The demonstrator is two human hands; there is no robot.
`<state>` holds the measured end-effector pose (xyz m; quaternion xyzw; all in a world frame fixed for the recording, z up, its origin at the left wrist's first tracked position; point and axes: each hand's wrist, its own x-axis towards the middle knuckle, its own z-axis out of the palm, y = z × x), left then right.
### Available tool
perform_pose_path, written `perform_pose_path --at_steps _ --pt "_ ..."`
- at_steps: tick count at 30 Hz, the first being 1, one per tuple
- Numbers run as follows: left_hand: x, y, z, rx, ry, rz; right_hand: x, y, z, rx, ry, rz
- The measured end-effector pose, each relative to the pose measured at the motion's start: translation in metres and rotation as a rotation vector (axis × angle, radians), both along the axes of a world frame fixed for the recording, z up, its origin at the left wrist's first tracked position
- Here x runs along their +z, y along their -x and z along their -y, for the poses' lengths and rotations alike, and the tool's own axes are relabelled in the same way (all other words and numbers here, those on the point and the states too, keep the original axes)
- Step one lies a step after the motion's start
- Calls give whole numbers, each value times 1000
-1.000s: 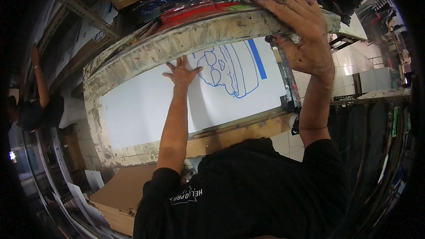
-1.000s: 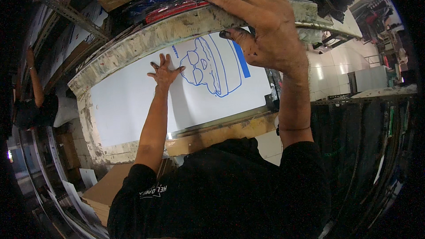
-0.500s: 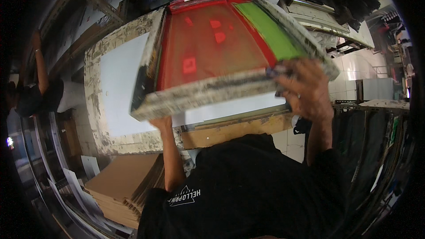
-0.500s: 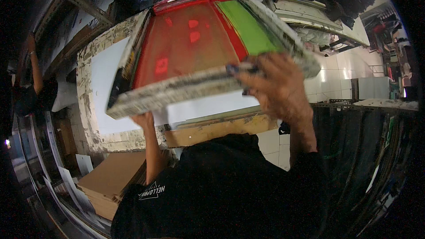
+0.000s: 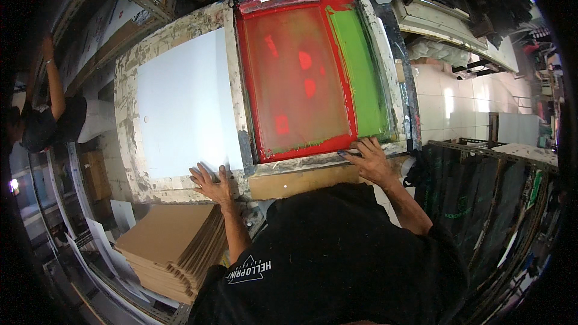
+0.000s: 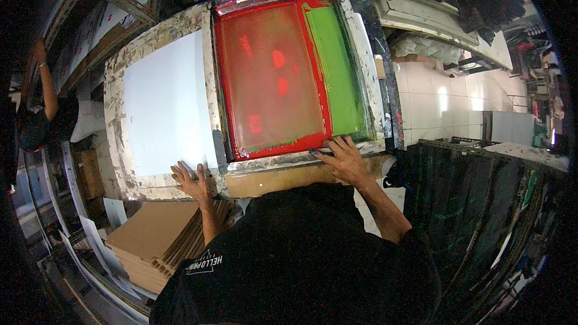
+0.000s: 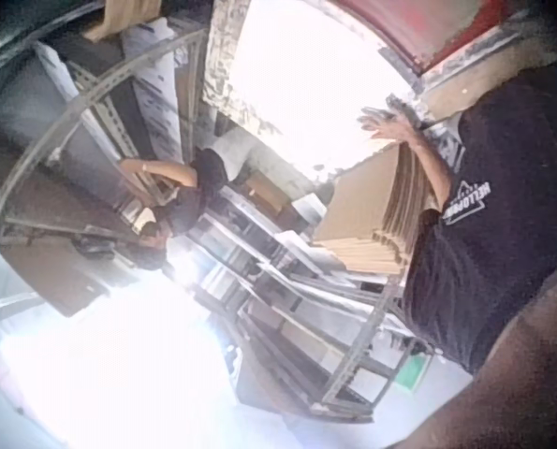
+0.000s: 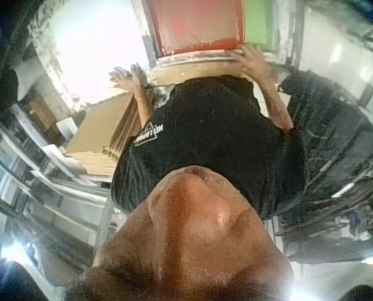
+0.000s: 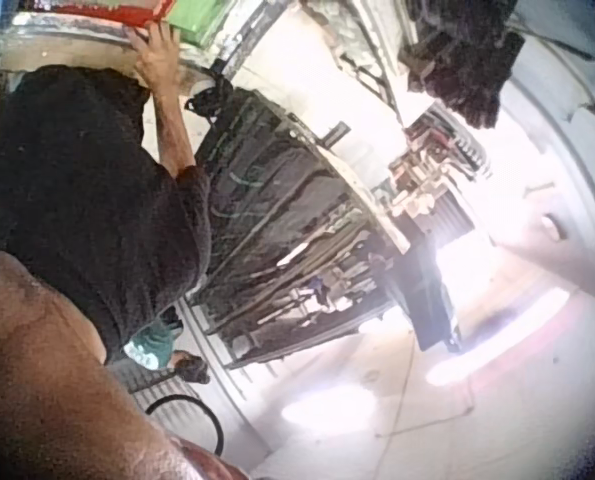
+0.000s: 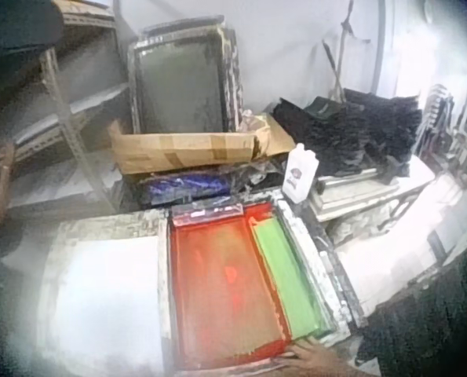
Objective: The person performs screen printing on white cardboard sheets using a squeegee and a screen frame with red ink. They repeatedly pull the squeegee across the screen, lift the frame to reveal the printed design, and stack the finished sheets. Another person assists by removing printed sheets from the workspace.
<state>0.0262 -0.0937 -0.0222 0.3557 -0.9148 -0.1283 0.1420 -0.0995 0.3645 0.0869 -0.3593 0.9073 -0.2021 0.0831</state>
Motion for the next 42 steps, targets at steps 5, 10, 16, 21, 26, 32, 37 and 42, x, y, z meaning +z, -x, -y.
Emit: perform_pose_path --at_steps 5,10,16,21,26,32,37,42 --pt "2 5 0 13 1 61 -23 1 -3 49 -49 -41" --pt "10 9 -9 34 16 97 -33 2 -3 45 12 -46" --pt "8 7 -6 19 -3 75 -40 1 -3 35 28 -7" --pt "8 6 -6 -6 3 93 -46 0 -4 19 33 6" --pt "6 3 -2 -5 -28 106 -37 4 -1 13 47 11" --pt "8 3 -1 -9 -44 99 -33 5 0 14 38 18" --pt "8 3 -2 -14 -50 91 -39 2 -1 -2 38 24" --pt "5 1 2 -29 -29 109 -36 2 1 -20 32 41"
